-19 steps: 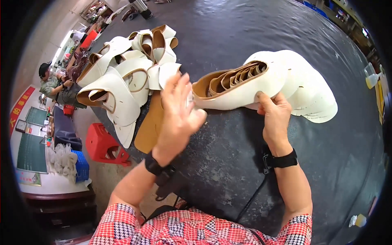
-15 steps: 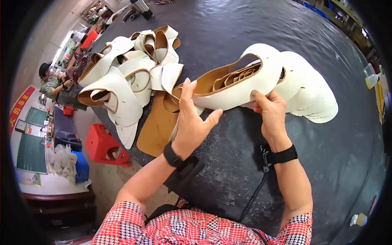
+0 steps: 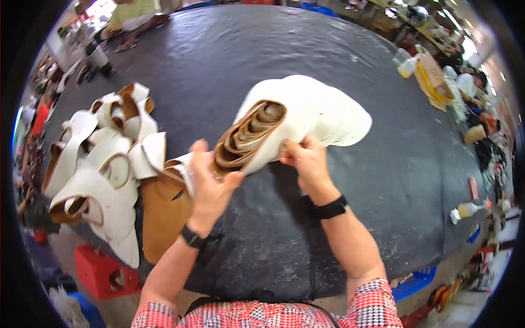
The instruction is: The person is assembling white shoe components by peeling off protective adhesive strips and sticking parts together at a manufacturing station.
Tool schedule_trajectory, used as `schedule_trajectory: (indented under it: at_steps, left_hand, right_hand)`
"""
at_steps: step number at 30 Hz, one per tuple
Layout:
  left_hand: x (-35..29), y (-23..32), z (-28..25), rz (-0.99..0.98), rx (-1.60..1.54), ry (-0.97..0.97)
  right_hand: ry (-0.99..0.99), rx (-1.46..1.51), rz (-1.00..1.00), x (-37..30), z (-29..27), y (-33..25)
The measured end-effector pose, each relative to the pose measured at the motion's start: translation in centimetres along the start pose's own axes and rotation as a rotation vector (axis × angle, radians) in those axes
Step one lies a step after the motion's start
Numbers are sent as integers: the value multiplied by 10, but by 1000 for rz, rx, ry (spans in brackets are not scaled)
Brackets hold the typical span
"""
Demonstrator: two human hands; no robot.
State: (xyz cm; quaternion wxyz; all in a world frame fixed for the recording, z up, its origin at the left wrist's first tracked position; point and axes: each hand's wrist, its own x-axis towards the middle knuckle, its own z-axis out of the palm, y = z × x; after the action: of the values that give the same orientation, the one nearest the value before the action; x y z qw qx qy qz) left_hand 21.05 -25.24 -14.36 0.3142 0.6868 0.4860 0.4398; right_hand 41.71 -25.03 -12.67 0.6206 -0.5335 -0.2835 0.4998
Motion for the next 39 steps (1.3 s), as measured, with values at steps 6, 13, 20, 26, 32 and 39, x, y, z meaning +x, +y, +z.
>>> schedule_trajectory:
  at_steps: [6,13,20,26,32,39]
  left_hand:
    - [7,-13,-6,-16,99,-103]
    - [42,-7,24,-174,-301,-223]
    - [39,26,61,-69,-196,-453]
    - [17,67,131,45,-163,-543]
    - [3,98,132,101,-90,-589]
    - [-15,219,49,-24,-897,-703]
  right_hand:
    - [-59,9,131,9,10,14]
    - [-45,-111,183,11,-47,6]
    - [-8,-46,213,-2,-103,-13]
    - [91,-30,234,-22,-182,-37]
    - [346,-378,-59,-62,-209,-67]
    - [196,73,-842,-216,-137,-215]
